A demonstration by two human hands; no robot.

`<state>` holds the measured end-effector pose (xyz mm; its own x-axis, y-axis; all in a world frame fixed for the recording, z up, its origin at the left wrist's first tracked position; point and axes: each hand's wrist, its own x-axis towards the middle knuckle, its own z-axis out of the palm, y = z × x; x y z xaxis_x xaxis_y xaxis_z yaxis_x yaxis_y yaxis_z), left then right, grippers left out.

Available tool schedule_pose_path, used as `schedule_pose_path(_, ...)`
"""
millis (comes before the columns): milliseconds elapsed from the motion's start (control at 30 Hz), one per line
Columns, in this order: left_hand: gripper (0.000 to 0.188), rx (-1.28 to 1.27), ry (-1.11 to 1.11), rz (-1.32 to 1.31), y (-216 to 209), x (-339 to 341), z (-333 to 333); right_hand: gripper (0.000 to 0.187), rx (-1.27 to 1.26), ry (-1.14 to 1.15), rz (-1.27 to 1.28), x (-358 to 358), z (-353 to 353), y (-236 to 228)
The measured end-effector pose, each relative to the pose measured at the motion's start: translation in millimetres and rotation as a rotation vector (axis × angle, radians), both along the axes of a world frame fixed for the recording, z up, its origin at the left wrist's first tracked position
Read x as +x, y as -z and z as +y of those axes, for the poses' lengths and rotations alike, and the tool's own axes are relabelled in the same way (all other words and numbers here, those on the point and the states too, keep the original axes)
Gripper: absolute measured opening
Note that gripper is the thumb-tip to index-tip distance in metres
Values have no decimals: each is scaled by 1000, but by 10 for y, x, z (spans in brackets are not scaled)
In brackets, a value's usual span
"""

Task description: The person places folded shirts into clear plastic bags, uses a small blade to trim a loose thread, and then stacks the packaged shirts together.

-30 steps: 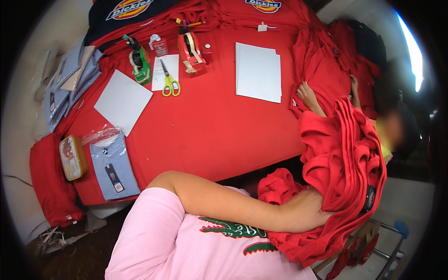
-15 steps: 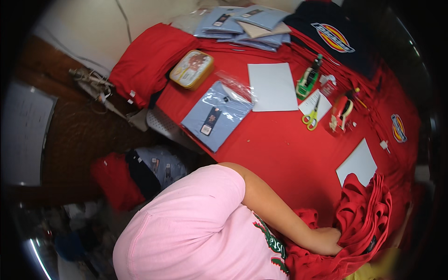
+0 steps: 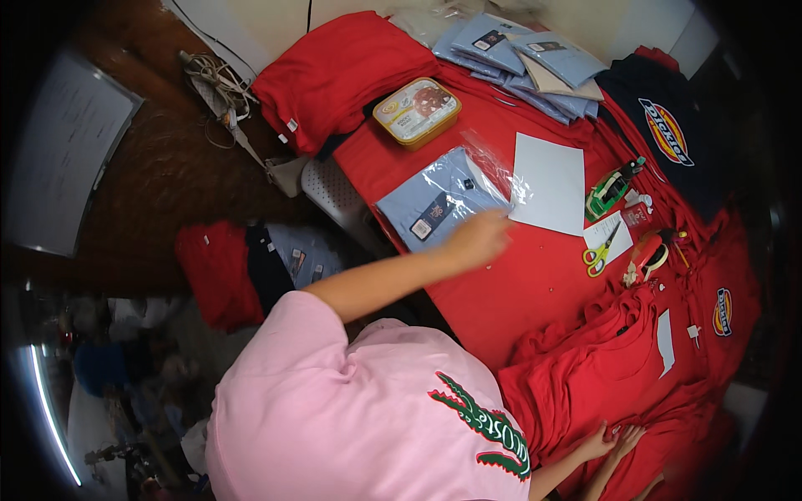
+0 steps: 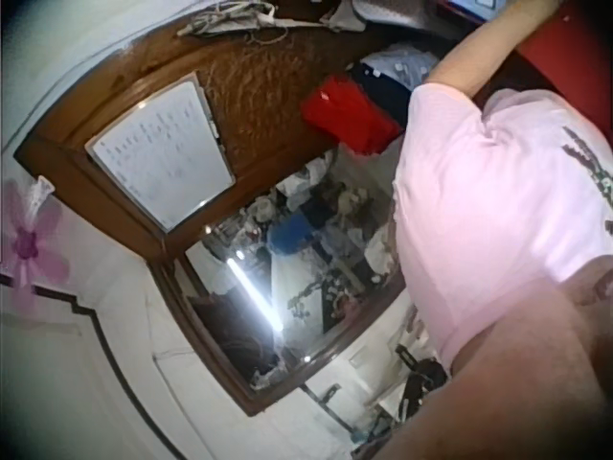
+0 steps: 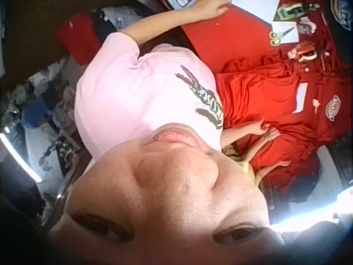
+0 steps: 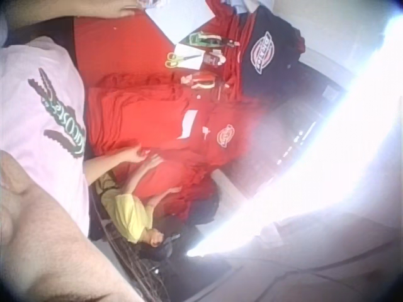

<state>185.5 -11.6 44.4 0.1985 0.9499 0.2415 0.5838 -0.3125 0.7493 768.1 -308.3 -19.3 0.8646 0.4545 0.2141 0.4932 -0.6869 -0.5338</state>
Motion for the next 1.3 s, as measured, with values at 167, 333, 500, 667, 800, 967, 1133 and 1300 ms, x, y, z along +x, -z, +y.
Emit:
schedule_pose_path(167, 53, 292, -323, 648, 199, -2111, 706, 43, 324, -357, -457, -1174, 913, -1026)
schedule_pose_path(333, 43, 327, -51, 772, 543, -2722, 1389, 32, 434, -773, -38, -3210, 2308, -1328)
schedule_pose_path(500, 26, 153, 30, 545, 152, -2911, 1490, 42, 168, -1381, 120, -5323, 3503, -1129)
schedule_pose_path(667, 26, 136, -146, 198, -217, -3280, 1735, 38, 179, -1693, -121, -6727, 4323, -664)
schedule_pose_path(800, 25, 96, -260, -76, -498, -3612, 1832, 34, 68, -1743, -141, -6834, 4617, -263)
schedule_pose_path(967, 24, 59, -230, -96, -518, -3777, 1841, 19, -11, -1662, 41, -7023, 4778, -425)
schedule_pose_path(1133, 26, 63, -165, 2, -569, -3637, 1830, 11, -373, -1932, -567, -7552, 5269, -550)
schedule_pose_path(1300, 22, 43, -129, 6, -551, -3569, 1879, 19, -380, -2161, -742, -7631, 5569, -230)
